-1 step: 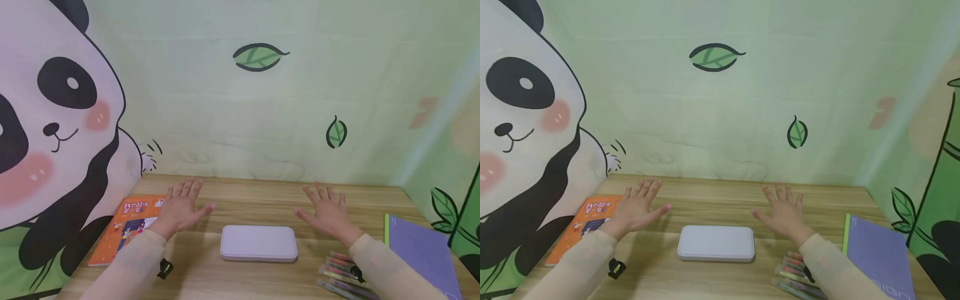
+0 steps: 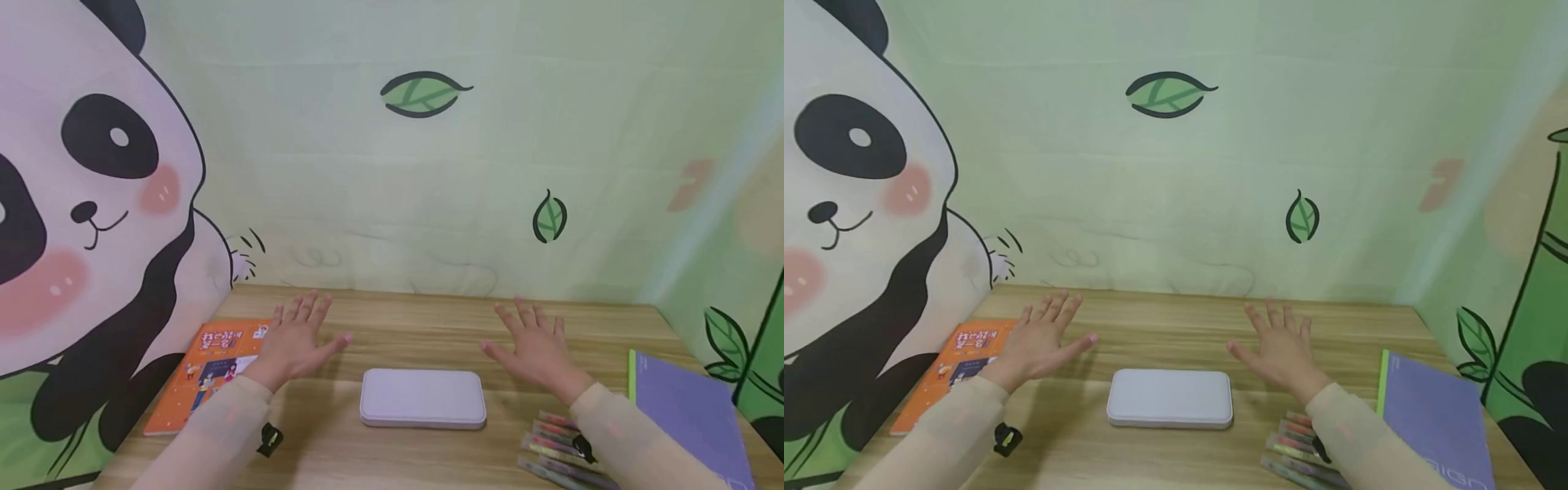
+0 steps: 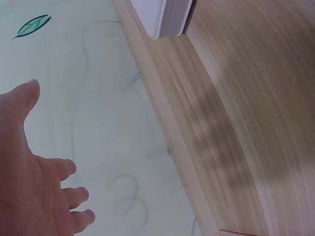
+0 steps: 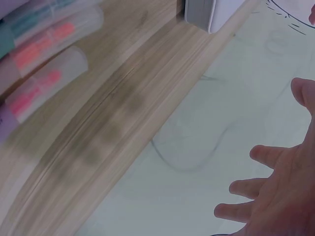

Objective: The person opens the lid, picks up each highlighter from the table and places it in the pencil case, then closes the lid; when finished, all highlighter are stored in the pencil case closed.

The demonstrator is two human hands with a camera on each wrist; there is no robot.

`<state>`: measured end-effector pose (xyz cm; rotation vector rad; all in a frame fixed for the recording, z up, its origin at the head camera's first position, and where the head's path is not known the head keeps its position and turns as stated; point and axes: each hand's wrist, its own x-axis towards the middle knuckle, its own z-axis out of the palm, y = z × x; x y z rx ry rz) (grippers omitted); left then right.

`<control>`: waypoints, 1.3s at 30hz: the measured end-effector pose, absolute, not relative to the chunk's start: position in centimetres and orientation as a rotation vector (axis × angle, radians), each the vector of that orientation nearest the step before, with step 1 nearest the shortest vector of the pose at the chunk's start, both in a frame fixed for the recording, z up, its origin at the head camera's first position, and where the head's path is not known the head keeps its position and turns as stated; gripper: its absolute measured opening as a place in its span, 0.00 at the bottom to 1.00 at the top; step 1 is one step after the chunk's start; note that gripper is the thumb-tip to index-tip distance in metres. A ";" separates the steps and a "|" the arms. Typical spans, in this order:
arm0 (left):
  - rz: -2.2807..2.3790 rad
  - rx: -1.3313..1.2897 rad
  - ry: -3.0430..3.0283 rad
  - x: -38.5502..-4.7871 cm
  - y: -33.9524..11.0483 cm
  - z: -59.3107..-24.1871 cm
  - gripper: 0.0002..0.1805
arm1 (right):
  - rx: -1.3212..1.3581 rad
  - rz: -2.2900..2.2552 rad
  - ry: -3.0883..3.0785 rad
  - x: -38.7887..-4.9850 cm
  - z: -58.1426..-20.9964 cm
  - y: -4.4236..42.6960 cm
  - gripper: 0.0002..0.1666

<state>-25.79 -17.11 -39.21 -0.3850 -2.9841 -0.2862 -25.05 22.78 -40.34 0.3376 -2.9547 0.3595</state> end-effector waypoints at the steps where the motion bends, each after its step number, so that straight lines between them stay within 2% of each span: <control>1: -0.285 -0.385 -2.983 -25.8 -17.1 -39.2 0.49 | 0.336 0.358 -2.953 -25.1 -40.3 22.8 0.48; 13: -0.305 -0.384 -2.985 -25.9 -16.7 -39.3 0.49 | 0.333 0.346 -2.949 -24.6 -39.9 22.8 0.48; 25: -0.397 -0.429 -2.959 -25.4 -16.8 -39.5 0.53 | 0.422 0.435 -2.883 -24.4 -40.0 21.9 0.48; 34: -0.574 -0.536 -2.848 -24.8 -15.8 -39.1 0.48 | 0.542 0.580 -2.788 -23.6 -39.5 20.1 0.41; 39: -0.627 -0.584 -2.846 -24.1 -14.8 -38.9 0.46 | 0.569 0.541 -2.808 -23.0 -39.4 19.2 0.41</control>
